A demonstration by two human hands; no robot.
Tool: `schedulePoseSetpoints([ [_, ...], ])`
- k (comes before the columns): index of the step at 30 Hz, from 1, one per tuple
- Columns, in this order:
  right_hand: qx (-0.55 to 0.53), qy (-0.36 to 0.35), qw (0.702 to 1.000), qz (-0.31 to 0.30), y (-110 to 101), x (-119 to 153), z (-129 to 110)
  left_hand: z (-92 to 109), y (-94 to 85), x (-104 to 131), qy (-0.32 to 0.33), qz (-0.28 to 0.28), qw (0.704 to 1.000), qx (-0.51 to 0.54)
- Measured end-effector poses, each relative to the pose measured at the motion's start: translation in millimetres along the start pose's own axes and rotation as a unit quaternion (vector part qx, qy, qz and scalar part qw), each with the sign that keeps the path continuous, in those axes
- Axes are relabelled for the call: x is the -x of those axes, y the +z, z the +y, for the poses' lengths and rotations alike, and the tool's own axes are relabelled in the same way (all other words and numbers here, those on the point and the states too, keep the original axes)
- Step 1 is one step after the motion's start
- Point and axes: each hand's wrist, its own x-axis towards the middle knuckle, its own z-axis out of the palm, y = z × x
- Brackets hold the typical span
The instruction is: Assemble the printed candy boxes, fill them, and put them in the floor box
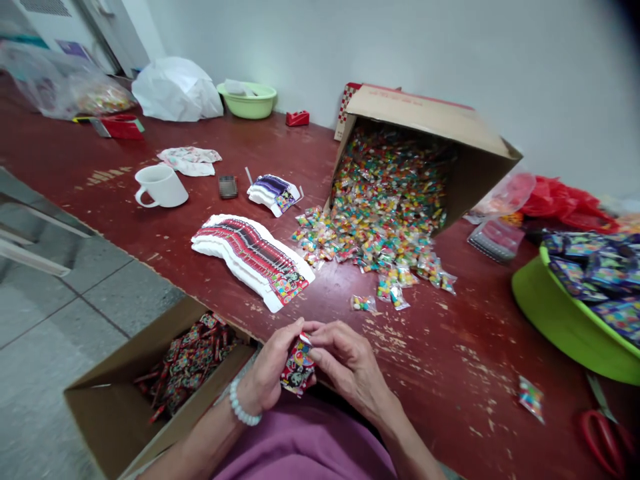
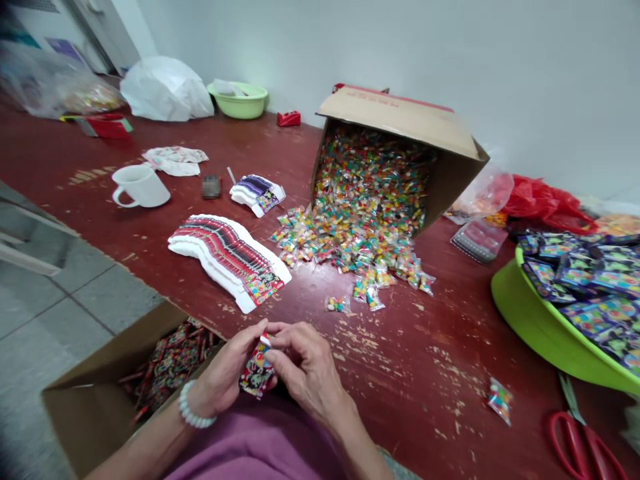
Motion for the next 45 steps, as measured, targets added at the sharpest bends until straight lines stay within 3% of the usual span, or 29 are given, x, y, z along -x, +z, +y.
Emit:
schedulePoseSetpoints([
  [5,-0.075,0.11,0.991,0.026,5.2,1.0,7.2,-3.5,2.9,-1.9,0.032,0.009,0.999,-0.018],
  [12,-0.207,0.195,0.958,0.038,8.4,-8.0,7.0,-0.4,6.4,0.6,0.013,-0.011,1.0,-0.017],
  [16,-0.211,0.215,0.952,0.061,9.9,-11.4,7.5,0.4,4.9,0.6,0.028,-0.007,0.997,-0.074],
  [22,-0.083,0.119,0.989,0.038,6.8,-1.5,11.7,2.4,0.3,0.8,0.072,-0.006,0.987,-0.142],
  [26,0.042,0.009,0.999,0.019,13.5,14.2,12.4,-0.8,-3.7,-2.5,0.087,0.02,0.992,-0.093],
  [30,0.225,-0.054,0.973,0.011,28.6,23.6,12.4,-3.3,-4.6,-7.3,0.118,0.065,0.99,-0.049],
  [34,0.348,-0.078,0.934,-0.006,34.0,18.6,12.3,-1.6,-0.7,-7.7,0.15,0.07,0.986,-0.002],
  [37,0.362,-0.109,0.926,-0.005,33.0,11.6,16.1,-2.2,-2.2,-6.4,0.156,0.066,0.985,0.042],
  [39,0.342,-0.126,0.931,-0.004,35.5,7.7,19.4,-2.5,-7.8,-4.0,0.121,0.05,0.989,0.074],
  [45,0.27,-0.114,0.954,-0.069,59.5,-1.2,15.6,1.6,-41.6,16.7,0.099,0.026,0.993,0.05],
])
